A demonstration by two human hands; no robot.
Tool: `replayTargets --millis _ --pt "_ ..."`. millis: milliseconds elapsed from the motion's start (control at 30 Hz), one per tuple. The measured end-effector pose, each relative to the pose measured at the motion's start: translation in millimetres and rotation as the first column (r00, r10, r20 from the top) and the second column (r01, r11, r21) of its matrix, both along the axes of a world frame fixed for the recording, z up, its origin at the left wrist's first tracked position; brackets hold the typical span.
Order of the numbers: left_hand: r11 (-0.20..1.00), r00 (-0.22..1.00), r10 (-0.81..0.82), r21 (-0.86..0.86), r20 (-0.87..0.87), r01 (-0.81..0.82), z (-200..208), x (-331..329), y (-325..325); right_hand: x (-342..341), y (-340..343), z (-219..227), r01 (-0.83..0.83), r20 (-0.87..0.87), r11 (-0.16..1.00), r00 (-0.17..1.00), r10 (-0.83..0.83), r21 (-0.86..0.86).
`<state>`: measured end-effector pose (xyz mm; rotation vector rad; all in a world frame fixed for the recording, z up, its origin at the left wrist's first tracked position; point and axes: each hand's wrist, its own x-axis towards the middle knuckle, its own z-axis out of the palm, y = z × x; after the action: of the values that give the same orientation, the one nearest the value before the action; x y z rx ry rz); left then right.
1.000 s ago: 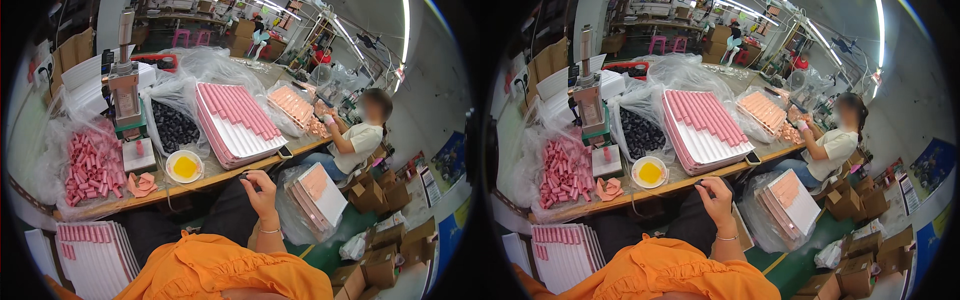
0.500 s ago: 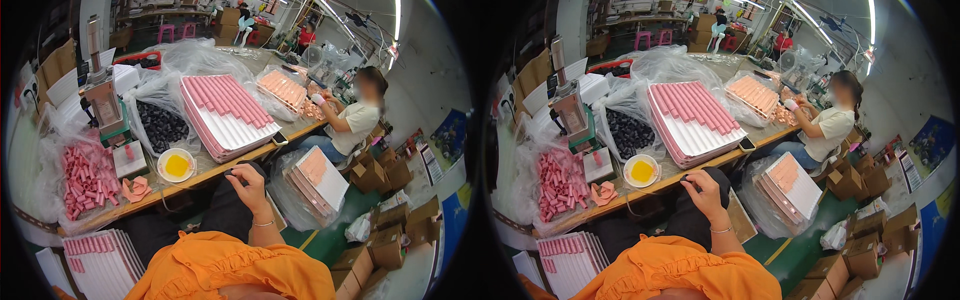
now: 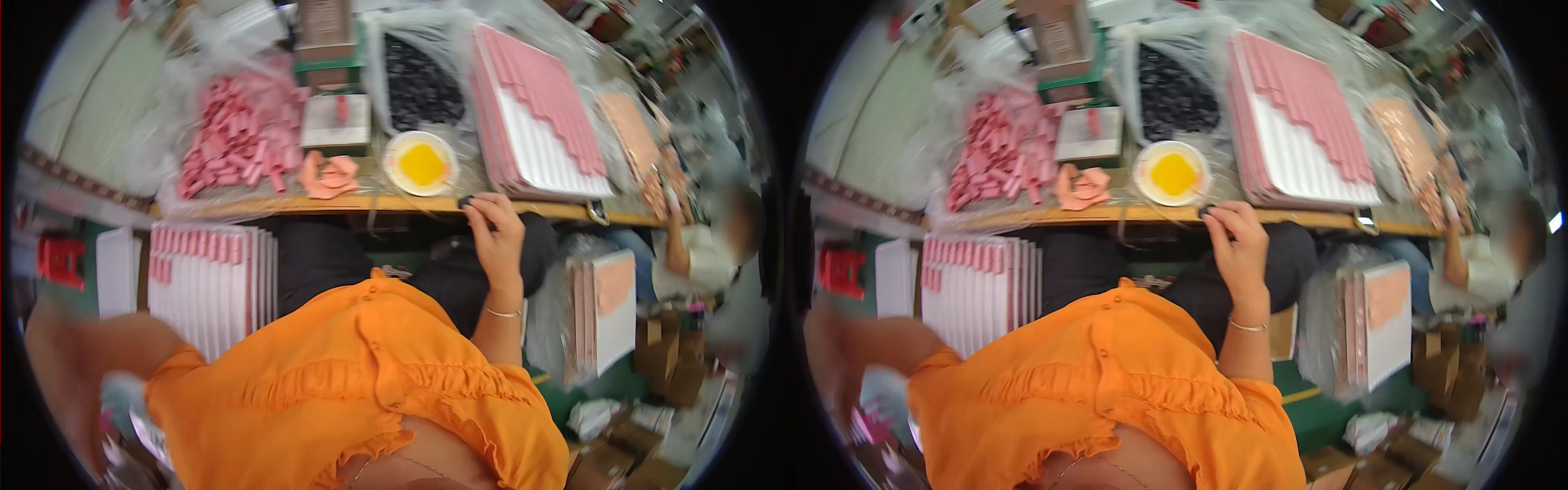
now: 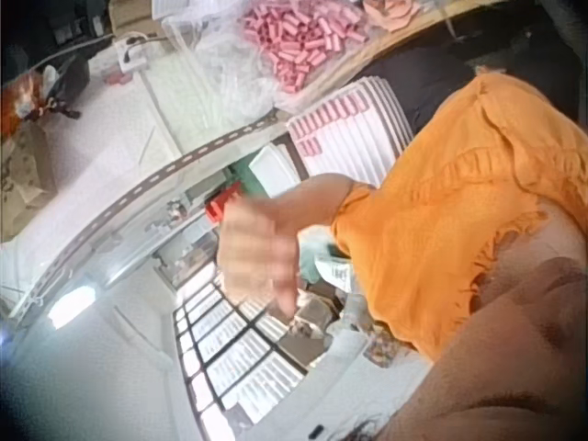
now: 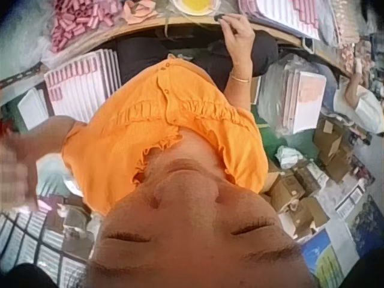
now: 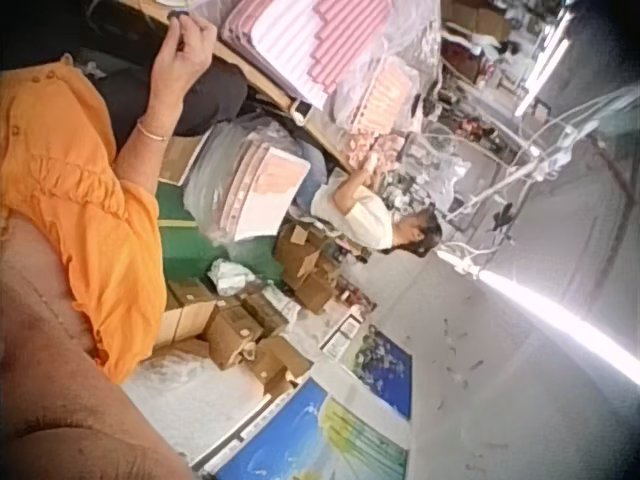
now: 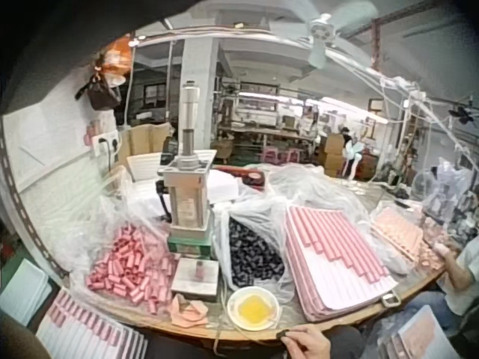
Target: Manually assemble small pink and black plastic components using a small press and adhesive.
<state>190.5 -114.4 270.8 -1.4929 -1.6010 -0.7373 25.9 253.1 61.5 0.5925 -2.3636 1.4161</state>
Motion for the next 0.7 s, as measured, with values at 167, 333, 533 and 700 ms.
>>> replayTargets --millis 167,333,533,700 --pt "0.274 0.081 0.424 -0.042 0.902 -0.961 -218 -88 -89 -10 3 -6 0.022 0.023 0.999 0.999 -0.022 -0.034" --pt "0.225 -0.141 0.594 -0.332 0.792 -0.916 -248 -122 -100 -27 -9 -15 0.039 0.089 0.999 0.995 -0.037 -0.020" --pt "0.207 -0.257 0.745 -0.580 0.616 -0.788 -275 -144 -91 -59 -46 -26 -0.007 0.061 0.994 0.998 0.001 0.111" --pt "0.179 -0.223 0.839 -0.638 0.497 -0.749 -269 -141 -76 -72 -48 -38 0.056 -0.108 0.948 0.994 -0.023 0.314"
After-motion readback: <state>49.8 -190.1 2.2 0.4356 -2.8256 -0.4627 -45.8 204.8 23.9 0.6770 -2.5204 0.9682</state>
